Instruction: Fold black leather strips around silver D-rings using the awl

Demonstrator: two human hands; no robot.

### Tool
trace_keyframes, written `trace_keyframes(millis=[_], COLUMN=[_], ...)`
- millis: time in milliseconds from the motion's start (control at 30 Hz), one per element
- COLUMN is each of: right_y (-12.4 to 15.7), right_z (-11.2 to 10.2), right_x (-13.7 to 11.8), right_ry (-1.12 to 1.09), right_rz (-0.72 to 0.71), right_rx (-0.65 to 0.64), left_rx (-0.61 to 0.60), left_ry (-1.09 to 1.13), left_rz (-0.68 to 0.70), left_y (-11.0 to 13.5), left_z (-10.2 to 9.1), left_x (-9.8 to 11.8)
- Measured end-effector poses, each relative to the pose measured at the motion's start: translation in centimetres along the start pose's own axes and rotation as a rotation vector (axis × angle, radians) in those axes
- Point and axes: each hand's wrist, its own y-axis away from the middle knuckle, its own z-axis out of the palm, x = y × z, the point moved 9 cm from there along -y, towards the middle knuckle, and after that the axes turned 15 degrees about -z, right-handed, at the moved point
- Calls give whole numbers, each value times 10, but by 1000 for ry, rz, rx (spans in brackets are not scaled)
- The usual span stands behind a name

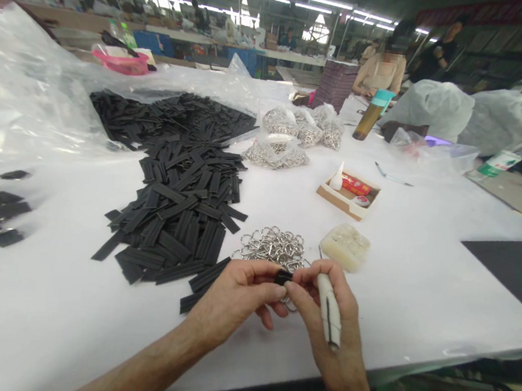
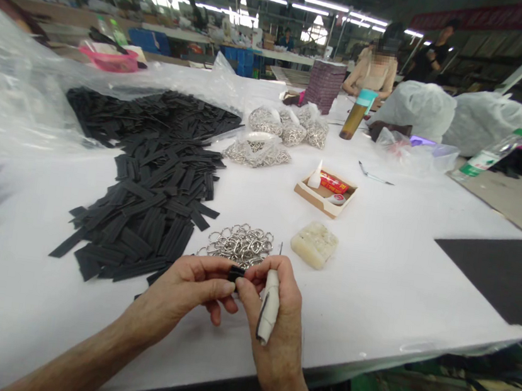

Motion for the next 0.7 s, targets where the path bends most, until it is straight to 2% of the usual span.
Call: trace_keyframes(millis=[267,467,700], right_y=[-1,1,1], right_z=[3,1,2], right_x=[3,1,-3], right_ry=[-33,22,41], right_rz=[59,52,28], right_rx=[-20,-13,-10], left_rx=[54,93,105], left_ry=[-27,32,43], left_rz=[4,-56,-64], left_y=[-1,-3,-3], left_z=[-1,-7,-7], left_x=[0,-7,-9])
